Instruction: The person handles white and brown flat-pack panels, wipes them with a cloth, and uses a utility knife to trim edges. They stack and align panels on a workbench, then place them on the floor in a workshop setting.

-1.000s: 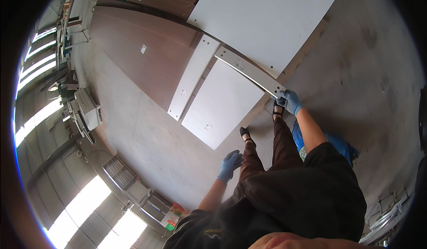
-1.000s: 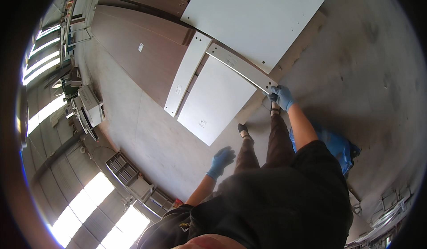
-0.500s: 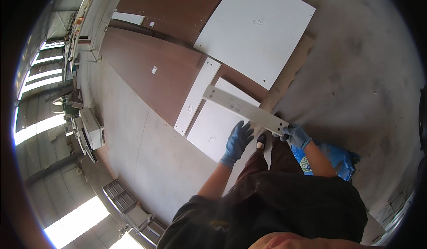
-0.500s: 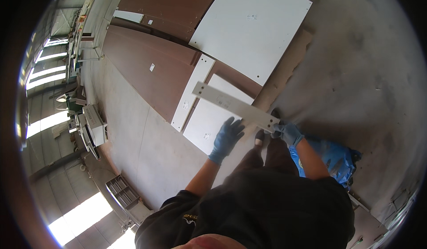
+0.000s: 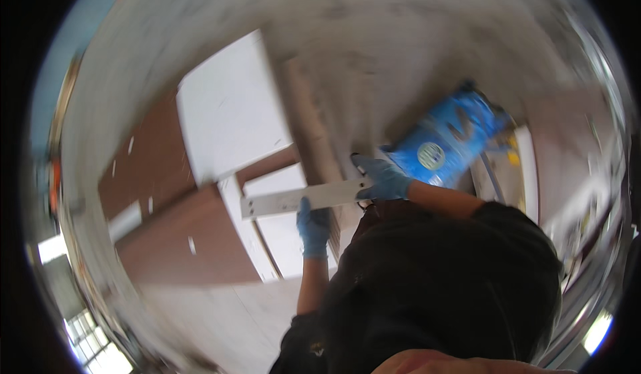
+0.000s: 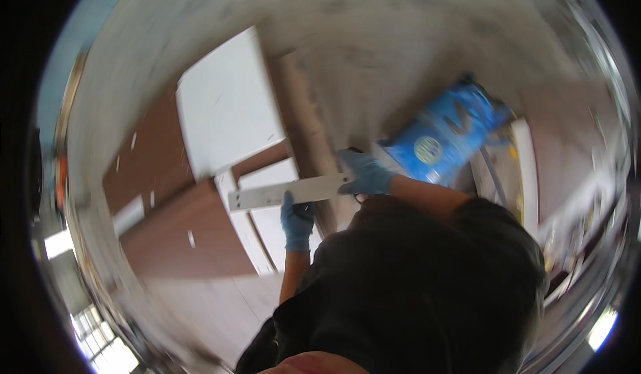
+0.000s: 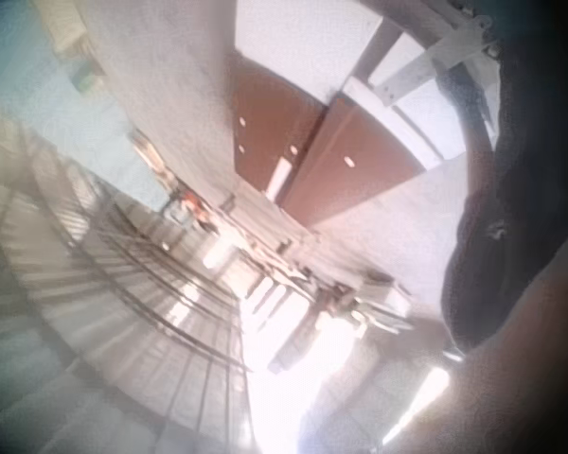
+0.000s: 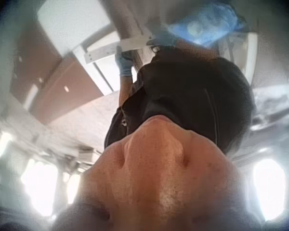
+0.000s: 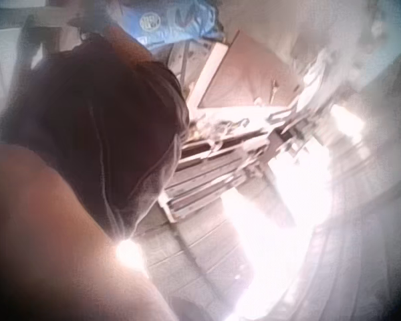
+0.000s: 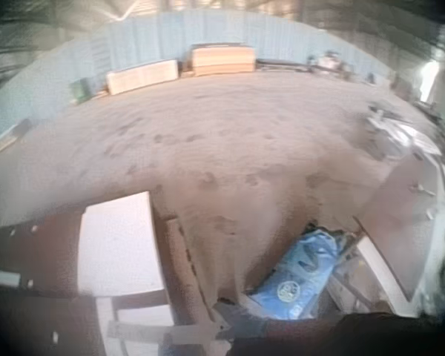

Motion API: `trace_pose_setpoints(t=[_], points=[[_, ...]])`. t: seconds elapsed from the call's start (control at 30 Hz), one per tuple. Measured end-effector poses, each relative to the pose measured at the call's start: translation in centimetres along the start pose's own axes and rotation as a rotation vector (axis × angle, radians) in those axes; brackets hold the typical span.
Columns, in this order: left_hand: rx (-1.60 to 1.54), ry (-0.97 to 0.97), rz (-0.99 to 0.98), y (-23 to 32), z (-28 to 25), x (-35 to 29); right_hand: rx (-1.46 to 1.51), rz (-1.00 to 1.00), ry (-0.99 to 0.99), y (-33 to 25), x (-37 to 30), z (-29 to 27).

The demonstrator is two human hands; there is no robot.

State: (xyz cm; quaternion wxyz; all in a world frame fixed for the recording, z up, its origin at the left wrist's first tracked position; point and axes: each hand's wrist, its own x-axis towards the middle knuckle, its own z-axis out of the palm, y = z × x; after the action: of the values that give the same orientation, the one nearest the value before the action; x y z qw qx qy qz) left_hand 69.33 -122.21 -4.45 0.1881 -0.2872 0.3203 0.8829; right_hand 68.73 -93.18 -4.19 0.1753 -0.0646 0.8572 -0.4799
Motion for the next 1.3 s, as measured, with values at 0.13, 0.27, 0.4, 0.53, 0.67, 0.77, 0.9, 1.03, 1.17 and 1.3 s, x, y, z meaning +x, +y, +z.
trace_pose_setpoints(t=[0.13,0.27,0.4,0.53,0.67,0.77,0.9,1.03,1.17,1.3], points=[[0.116,-0.126,-0.201,-4.1,4.1,0.3,-0.361,-0.196,0.318,-3.6,-7.5,-1.7],[0.402,-0.368,-0.329,-7.6,10.2,0.7,-0.266,0.098,0.290,-3.7,-13.3,-3.2],[0.518,-0.527,-0.512,-13.0,16.5,-1.9,-0.103,0.276,0.564,-2.6,-22.4,-4.4],[0.537,-0.762,-0.686,-20.0,22.1,-5.3,-0.089,0.315,0.996,-0.5,-32.4,-5.1],[0.754,-0.866,-0.787,-26.9,25.6,-7.0,-0.227,0.363,1.574,3.7,-43.6,-5.6],[1.005,-0.682,-0.795,-32.4,26.8,-8.2,-0.312,0.303,2.008,7.8,-55.0,-5.5],[1.171,-0.730,-0.888,-39.1,26.7,-10.3,-0.498,0.742,2.395,10.5,-73.4,-3.0],[1.296,-0.768,-0.987,-44.5,26.6,-12.1,-0.163,1.214,2.586,12.3,-87.4,1.3],[1.427,-0.782,-0.999,-47.5,26.6,-14.2,-0.149,1.869,2.219,15.2,-95.3,6.0],[1.593,-0.758,-0.952,-48.7,26.9,-15.2,-0.107,1.948,1.999,19.0,-99.9,8.5]])
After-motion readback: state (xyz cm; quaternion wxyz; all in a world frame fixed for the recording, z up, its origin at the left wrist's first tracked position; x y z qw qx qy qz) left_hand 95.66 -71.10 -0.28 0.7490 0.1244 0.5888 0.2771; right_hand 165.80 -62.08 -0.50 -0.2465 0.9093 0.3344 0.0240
